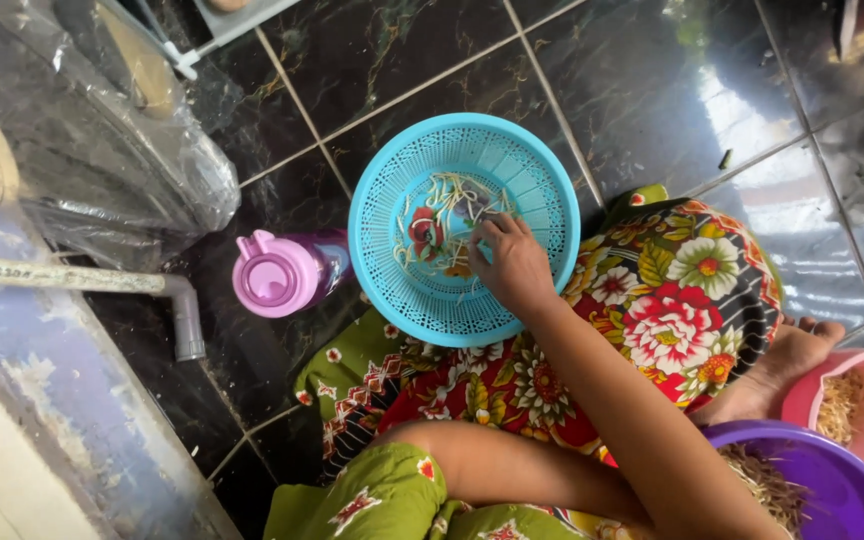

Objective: Manually sorting through bean sprouts in a bowl to remove roots and debris, then placing the cleaned sprouts into a basket.

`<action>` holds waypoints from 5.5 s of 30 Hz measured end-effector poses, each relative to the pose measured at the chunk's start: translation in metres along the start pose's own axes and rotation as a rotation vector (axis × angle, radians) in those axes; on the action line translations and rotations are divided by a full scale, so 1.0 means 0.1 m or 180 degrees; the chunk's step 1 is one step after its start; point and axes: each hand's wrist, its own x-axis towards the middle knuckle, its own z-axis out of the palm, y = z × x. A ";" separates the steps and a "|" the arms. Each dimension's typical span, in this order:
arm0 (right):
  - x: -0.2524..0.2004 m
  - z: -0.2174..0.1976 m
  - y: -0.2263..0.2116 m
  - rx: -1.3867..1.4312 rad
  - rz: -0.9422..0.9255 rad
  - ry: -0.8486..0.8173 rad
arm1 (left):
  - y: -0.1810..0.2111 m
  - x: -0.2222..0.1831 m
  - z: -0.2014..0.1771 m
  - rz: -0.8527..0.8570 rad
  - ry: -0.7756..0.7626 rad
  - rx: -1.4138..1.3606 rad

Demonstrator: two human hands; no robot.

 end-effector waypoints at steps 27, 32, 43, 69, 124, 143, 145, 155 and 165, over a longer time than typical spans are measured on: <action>-3.26 -2.69 0.85 0.0753 0.2008 0.2808 | 1.09 0.18 -1.36 -0.0300 -0.1699 0.0526; -3.71 -2.27 1.86 -0.0125 0.3178 0.1784 | 1.16 0.18 -1.34 -0.0270 -0.1570 0.0613; -3.92 -2.30 1.84 -0.0844 0.2262 0.2713 | 1.30 0.32 -1.32 -0.1121 -0.1784 0.0920; -3.67 -1.60 0.48 -0.0470 0.1917 0.0810 | 1.28 0.29 -1.29 -0.0938 -0.1656 0.1097; -4.28 -1.59 -0.22 0.0625 0.2832 0.1063 | 1.53 0.38 -1.60 -0.1501 -0.2967 0.0385; -4.53 -1.95 0.34 -0.0492 0.2579 0.1797 | 1.45 0.37 -1.56 -0.1478 -0.3011 0.0335; -4.51 -2.00 0.56 -0.0862 0.2458 0.1851 | 1.46 0.38 -1.56 -0.1386 -0.2990 0.0441; -4.59 -2.15 1.03 0.0920 0.3031 0.1306 | 1.56 0.32 -1.67 -0.1493 -0.2987 -0.0225; -3.79 -2.92 1.09 0.0790 0.2704 0.2433 | 1.20 0.13 -1.70 -0.2009 -0.2832 -0.1420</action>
